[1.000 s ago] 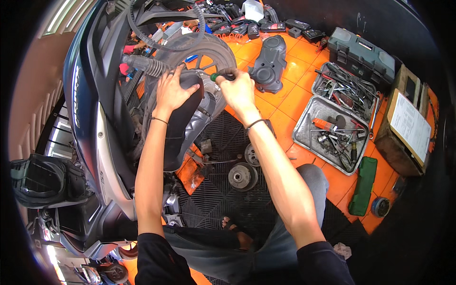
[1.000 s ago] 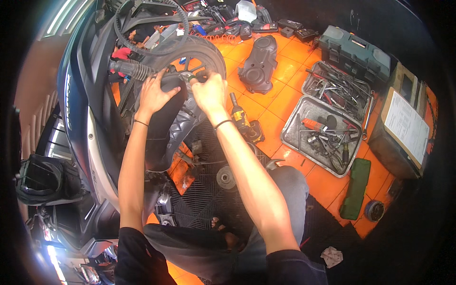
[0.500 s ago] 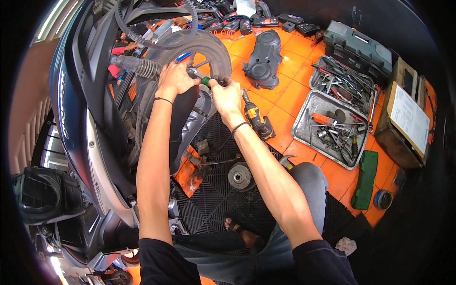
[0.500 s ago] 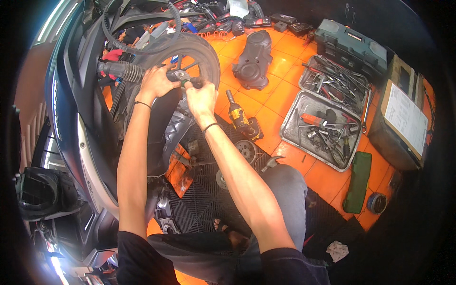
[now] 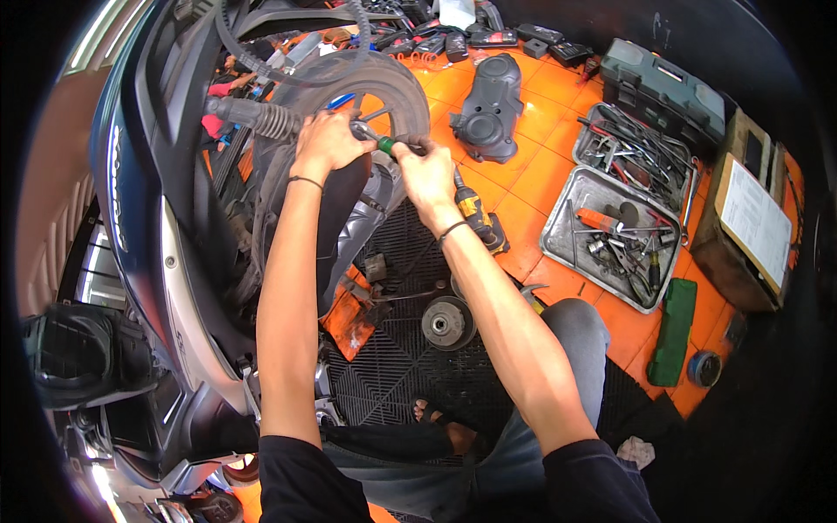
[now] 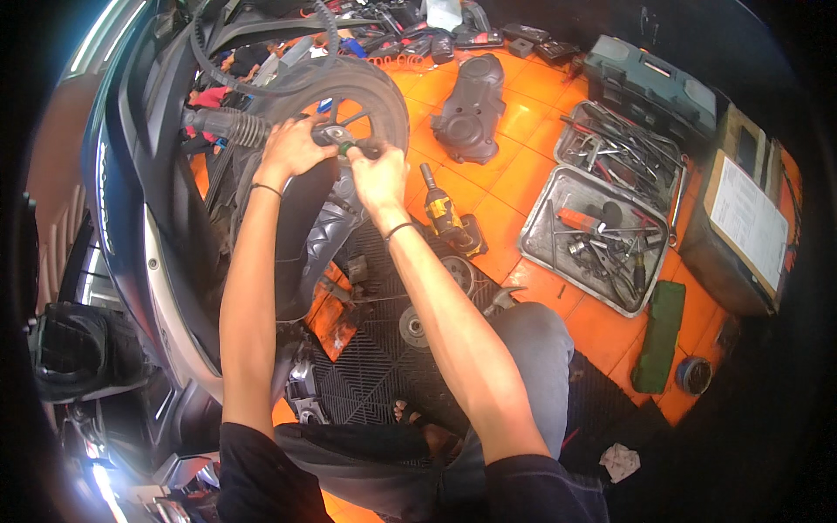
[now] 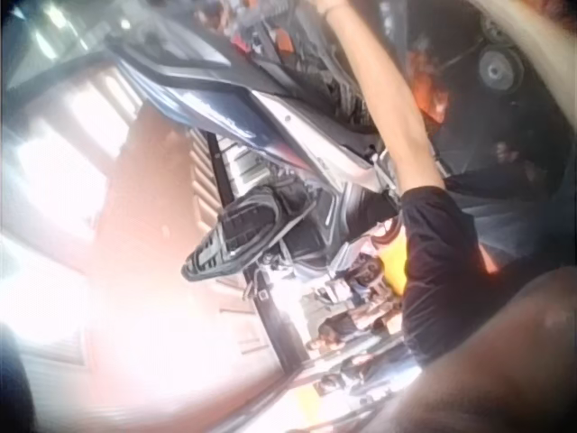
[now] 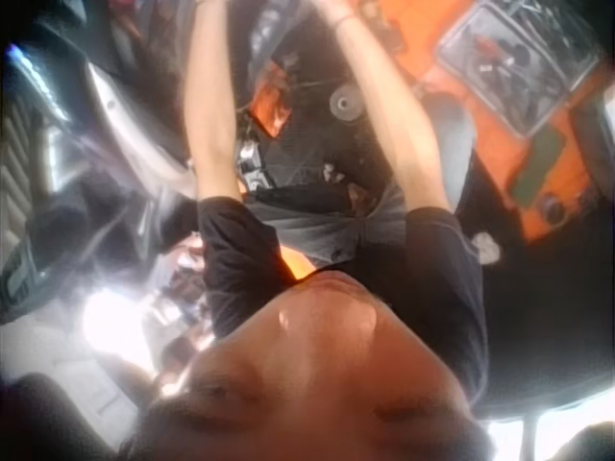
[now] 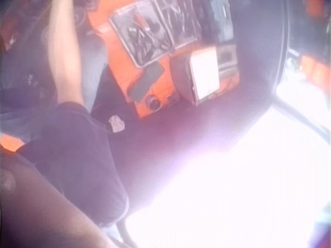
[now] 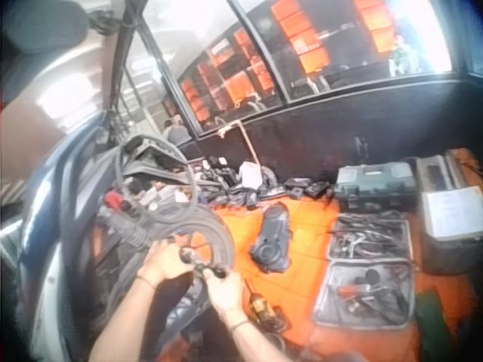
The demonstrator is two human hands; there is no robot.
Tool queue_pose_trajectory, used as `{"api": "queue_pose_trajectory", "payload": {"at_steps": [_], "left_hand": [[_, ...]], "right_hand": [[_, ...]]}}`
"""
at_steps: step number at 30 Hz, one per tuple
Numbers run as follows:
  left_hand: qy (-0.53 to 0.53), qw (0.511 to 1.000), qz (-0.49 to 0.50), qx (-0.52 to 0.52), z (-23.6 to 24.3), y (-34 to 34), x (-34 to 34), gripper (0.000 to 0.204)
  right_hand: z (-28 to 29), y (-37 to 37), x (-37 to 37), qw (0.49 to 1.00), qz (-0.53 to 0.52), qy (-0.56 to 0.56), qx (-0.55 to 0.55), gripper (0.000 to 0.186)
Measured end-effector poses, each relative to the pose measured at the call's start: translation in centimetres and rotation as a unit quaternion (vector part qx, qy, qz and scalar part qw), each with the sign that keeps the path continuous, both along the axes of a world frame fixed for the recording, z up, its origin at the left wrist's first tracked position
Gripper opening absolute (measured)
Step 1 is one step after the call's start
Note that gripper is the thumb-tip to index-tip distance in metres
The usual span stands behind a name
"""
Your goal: The person removes several screws from a black plastic motorcycle engine cover using a screwdriver and an electric drill, then pulls the cover off to reveal an air filter and handles various tools from a metal tray on the floor.
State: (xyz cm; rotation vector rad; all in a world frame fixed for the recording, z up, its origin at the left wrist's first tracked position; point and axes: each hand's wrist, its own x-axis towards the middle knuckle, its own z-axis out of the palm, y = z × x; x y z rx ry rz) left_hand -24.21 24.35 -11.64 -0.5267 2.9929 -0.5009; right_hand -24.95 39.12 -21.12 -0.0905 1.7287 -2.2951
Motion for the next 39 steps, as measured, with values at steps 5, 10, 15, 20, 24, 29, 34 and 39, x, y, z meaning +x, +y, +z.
{"api": "queue_pose_trajectory", "payload": {"at_steps": [5,10,15,20,24,29,34,39], "left_hand": [[-0.039,0.999,0.028,-0.013,1.4,0.3,-1.4,0.073],[0.039,0.999,0.035,0.001,-0.6,-0.7,-1.2,0.049],[0.070,0.997,0.004,-0.037,-1.2,0.1,-1.7,0.036],[0.087,0.995,-0.020,-0.051,-1.6,-0.5,-0.8,0.031],[0.043,0.998,-0.024,-0.027,-1.0,0.5,-1.3,0.036],[0.072,0.996,-0.032,-0.033,-2.4,-0.2,-1.6,0.038],[0.083,0.996,-0.010,0.000,-2.4,0.5,-2.6,0.039],[0.067,0.997,-0.003,-0.031,-3.7,-0.1,-3.2,0.032]], "right_hand": [[-1.1,0.0,-3.2,0.982,0.027,0.185,0.022,0.033],[2.4,1.1,-3.2,0.943,0.259,-0.173,-0.115,0.025],[2.8,0.6,-4.0,0.962,0.249,-0.116,0.006,0.021],[1.3,0.2,-4.1,0.928,0.167,0.265,0.203,0.040],[1.6,1.2,-3.7,0.792,0.051,0.477,0.378,0.040],[0.2,0.1,-4.7,0.978,0.062,0.197,0.011,0.045],[2.9,2.3,-4.3,0.928,0.262,-0.180,-0.193,0.039],[0.5,2.4,-8.6,0.809,0.420,-0.325,-0.251,0.041]]}}
